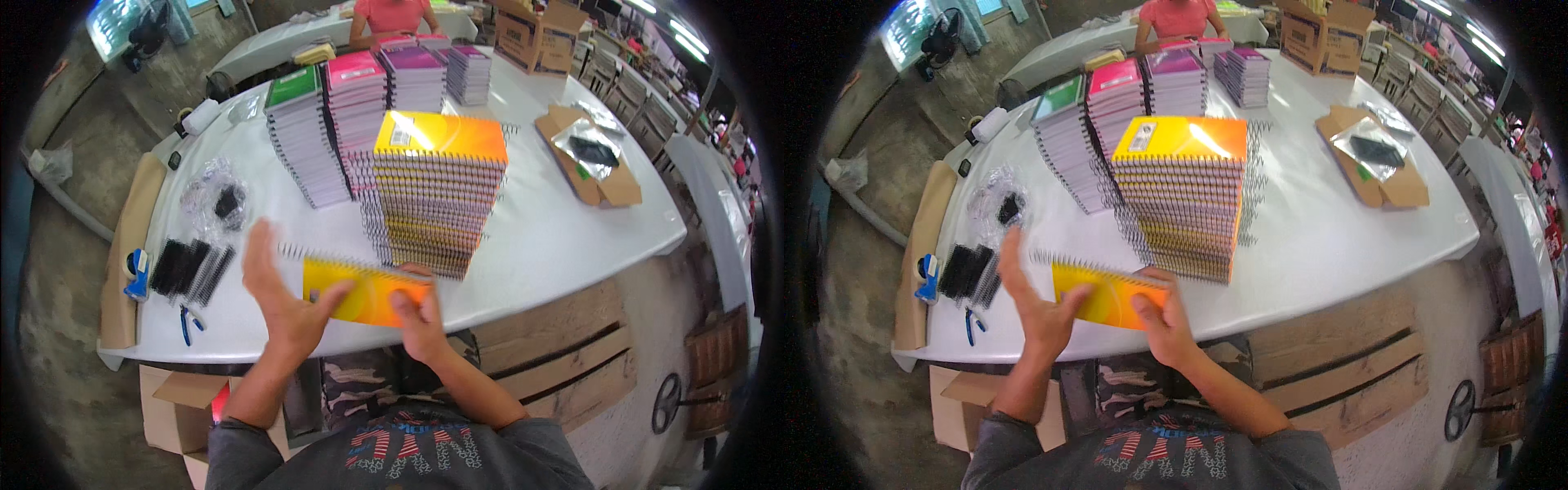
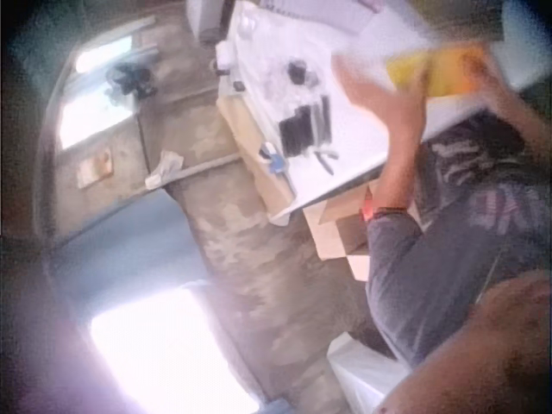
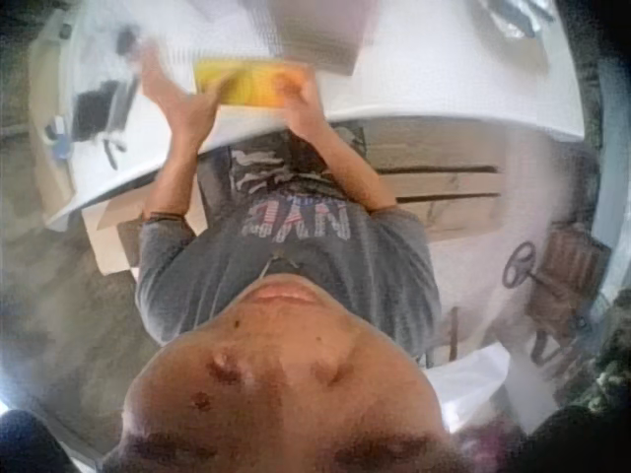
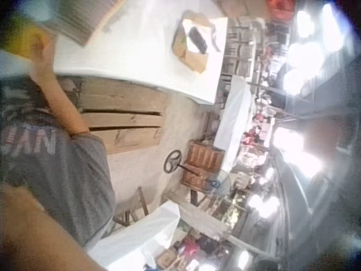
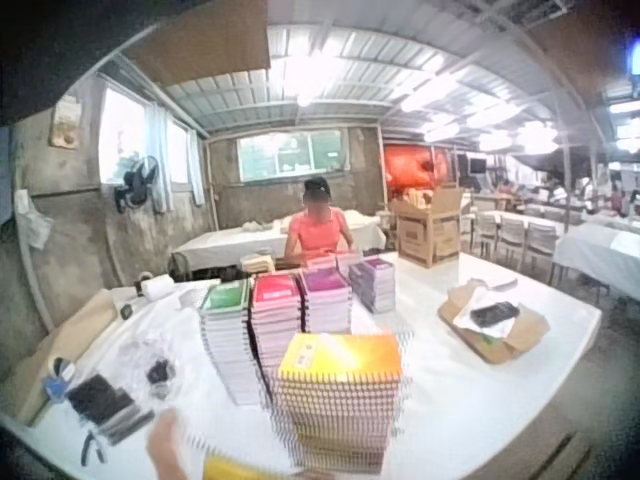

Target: The person inserts plastic spiral coils into the pre-punched holes of notebooks by hand and then uses a pair of pliers to cut and bend the ends of the coils to secure them.

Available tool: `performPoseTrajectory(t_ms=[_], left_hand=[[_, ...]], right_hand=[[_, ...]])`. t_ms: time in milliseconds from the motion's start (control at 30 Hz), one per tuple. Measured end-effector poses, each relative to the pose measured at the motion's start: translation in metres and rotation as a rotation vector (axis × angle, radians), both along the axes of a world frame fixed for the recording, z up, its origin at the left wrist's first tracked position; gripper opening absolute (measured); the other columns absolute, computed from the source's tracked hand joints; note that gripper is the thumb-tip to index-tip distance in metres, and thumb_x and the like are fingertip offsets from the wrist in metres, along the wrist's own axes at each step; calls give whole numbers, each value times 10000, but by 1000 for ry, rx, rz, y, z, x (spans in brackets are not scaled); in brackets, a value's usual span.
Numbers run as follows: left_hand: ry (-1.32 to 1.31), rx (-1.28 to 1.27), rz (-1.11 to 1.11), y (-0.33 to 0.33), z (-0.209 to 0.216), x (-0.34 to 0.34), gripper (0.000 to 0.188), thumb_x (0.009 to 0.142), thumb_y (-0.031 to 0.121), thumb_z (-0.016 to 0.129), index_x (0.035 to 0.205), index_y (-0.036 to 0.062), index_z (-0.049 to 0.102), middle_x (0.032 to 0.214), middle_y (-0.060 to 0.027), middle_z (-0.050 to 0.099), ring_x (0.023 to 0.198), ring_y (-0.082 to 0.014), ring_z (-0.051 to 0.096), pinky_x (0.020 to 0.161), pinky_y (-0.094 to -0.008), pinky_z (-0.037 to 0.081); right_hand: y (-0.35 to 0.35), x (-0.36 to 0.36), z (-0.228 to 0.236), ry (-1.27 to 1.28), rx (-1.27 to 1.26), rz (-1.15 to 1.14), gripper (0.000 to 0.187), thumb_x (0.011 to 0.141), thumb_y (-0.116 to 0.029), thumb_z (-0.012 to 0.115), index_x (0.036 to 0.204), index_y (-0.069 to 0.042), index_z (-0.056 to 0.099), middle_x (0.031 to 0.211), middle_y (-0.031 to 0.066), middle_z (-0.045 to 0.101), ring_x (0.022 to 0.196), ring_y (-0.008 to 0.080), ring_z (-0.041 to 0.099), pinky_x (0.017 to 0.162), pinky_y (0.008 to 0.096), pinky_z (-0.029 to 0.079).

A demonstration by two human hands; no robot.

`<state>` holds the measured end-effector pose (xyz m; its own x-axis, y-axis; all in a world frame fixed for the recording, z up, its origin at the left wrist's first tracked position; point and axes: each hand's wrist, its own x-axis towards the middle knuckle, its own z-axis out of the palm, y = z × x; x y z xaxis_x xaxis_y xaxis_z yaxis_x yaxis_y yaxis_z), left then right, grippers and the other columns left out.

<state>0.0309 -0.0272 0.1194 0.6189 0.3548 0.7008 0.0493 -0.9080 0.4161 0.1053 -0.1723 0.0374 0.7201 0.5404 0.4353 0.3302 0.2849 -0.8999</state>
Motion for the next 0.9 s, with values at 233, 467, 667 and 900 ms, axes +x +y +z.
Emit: performPoseTrajectory(t_ms=[233, 467, 667, 900], left_hand=[[-317, -912, -540, -50, 64, 51, 385, 938, 215, 439, 1216, -50, 409, 1152, -152, 523, 1108, -264, 488, 940, -394, 384], [-82, 295, -513, -25, 90, 149, 331, 862, 226, 556, 1151, 65, 549, 1166, -141, 559, 1057, -271, 550, 904, -362, 423], [-153, 129, -239, -11, 68, 144, 362, 841, 262, 601, 1130, 45, 574, 1141, -126, 585, 1032, -239, 568, 864, -337, 437], [-365, -473, -217, -23, 30, 150, 187, 881, 168, 569, 779, 16, 529, 700, -9, 510, 629, -67, 458, 587, -222, 393]], right_hand=[[-13, 31, 115, -225, 470, -359, 558, 905, -316, 464, 1317, 1, 263, 1308, 150, 376, 1253, 220, 322, 1014, 363, 241], [-27, 101, 142, -51, 236, -554, 539, 947, -301, 373, 1342, 54, 278, 1362, 191, 349, 1257, 254, 336, 1027, 351, 239], [-21, 104, 122, -6, 173, -523, 505, 946, -259, 377, 1320, 75, 320, 1311, 230, 407, 1196, 273, 422, 990, 341, 320], [-6, 106, 99, -268, 226, -767, 399, 959, -232, 380, 1243, 44, 427, 1296, 197, 440, 1173, 242, 438, 982, 347, 343]])
